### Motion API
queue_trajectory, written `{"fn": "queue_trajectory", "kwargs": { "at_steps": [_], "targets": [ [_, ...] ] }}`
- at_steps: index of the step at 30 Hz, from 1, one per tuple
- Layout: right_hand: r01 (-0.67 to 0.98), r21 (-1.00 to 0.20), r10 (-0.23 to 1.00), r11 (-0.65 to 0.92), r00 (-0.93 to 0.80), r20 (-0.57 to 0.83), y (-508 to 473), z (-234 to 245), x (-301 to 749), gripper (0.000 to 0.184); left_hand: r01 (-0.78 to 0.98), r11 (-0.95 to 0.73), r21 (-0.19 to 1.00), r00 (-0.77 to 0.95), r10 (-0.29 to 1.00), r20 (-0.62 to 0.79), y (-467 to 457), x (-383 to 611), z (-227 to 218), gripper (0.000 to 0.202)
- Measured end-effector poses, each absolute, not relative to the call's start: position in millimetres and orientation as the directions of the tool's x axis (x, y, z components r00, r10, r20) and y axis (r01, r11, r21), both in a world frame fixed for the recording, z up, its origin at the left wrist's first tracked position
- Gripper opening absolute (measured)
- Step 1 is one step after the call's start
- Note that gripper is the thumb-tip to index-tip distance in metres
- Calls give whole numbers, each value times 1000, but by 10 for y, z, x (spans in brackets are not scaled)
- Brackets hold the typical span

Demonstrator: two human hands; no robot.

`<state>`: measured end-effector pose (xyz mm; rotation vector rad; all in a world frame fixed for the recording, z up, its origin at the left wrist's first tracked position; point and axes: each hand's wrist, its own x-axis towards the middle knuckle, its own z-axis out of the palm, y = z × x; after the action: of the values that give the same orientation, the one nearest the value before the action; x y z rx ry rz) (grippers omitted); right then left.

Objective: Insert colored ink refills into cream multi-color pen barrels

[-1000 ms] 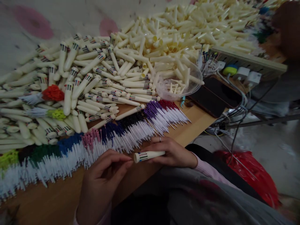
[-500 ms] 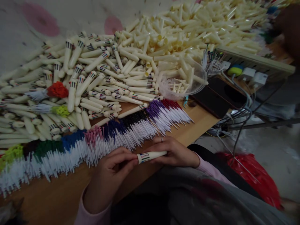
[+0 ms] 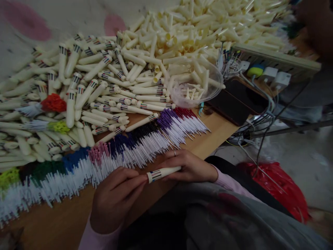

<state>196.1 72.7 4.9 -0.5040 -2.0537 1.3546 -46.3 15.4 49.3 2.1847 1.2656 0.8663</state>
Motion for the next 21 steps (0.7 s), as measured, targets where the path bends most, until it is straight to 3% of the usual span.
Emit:
{"fn": "queue_trajectory", "kwargs": {
  "at_steps": [11, 21],
  "targets": [
    [-6, -919, 598, 394, -758, 261, 732, 96, 1961, 28, 536, -490, 688, 395, 865, 308, 238, -412, 553, 14],
    [-15, -929, 618, 369, -743, 257, 728, 67, 1970, 29, 444, -79, 893, 171, 985, 3, 105, -328, 514, 16]
  ]
}}
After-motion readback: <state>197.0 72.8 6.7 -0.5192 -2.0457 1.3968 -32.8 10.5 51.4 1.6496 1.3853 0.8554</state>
